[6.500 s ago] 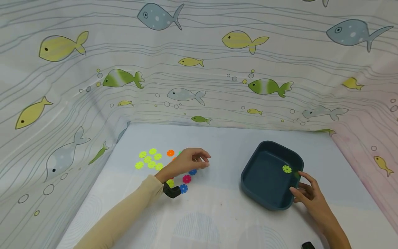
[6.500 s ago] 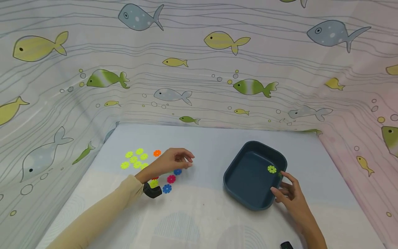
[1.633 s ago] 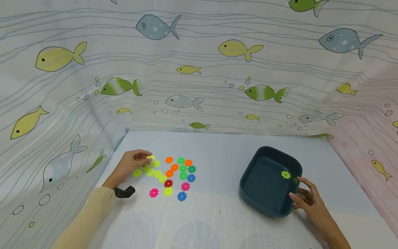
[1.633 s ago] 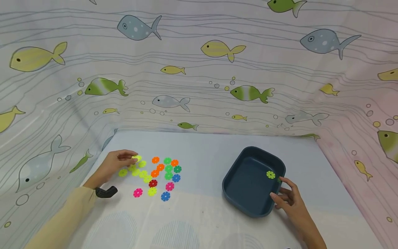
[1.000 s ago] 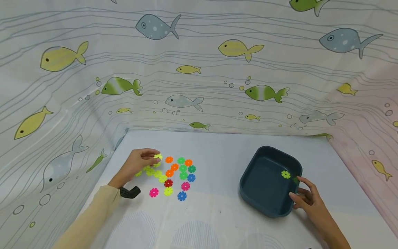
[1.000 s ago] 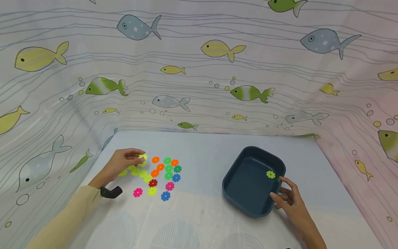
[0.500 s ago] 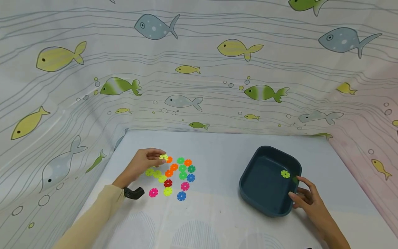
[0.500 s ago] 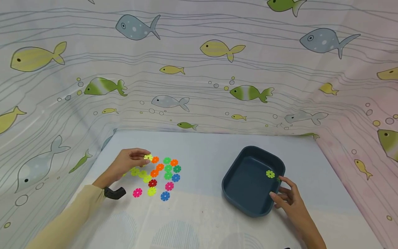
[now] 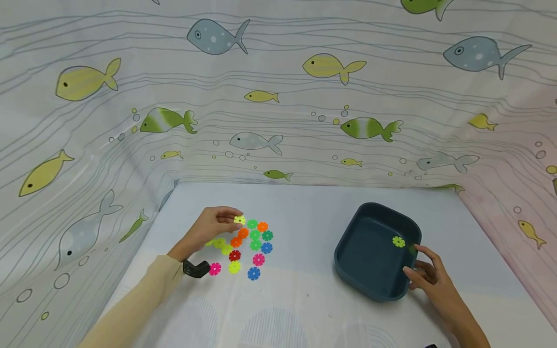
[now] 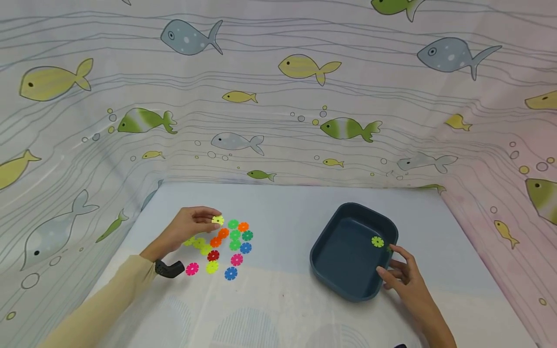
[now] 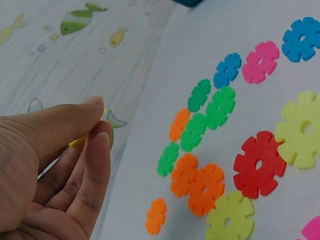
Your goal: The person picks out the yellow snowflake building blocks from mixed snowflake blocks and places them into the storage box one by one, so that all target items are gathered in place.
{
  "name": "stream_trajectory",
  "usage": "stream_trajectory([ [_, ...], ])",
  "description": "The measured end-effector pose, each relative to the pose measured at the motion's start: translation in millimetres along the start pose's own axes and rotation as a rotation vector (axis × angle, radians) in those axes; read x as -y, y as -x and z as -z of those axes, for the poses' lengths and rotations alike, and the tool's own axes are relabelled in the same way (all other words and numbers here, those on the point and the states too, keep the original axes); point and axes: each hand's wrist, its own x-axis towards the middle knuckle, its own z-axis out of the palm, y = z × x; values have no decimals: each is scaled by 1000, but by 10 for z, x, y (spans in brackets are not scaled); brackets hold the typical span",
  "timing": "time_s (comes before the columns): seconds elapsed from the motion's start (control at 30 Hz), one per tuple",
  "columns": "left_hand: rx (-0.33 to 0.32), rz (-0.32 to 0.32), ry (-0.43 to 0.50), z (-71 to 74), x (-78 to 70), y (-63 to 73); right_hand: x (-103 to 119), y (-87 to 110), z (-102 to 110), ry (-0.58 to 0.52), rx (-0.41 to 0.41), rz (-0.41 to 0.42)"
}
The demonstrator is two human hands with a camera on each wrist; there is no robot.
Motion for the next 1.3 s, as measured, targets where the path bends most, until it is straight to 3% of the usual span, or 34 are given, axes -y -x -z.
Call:
stream_trajectory([
  [0.27,68,-52,23,-126,-79,-61,-6,4,-3,-6,-10,35],
  [0.83,161,-94,62,-391,-245,-188,-4,7,-7,7,-17,34],
  [1.3,227,-172,31,-593,-389,-336,-6,-3,-2,22,-20,25],
])
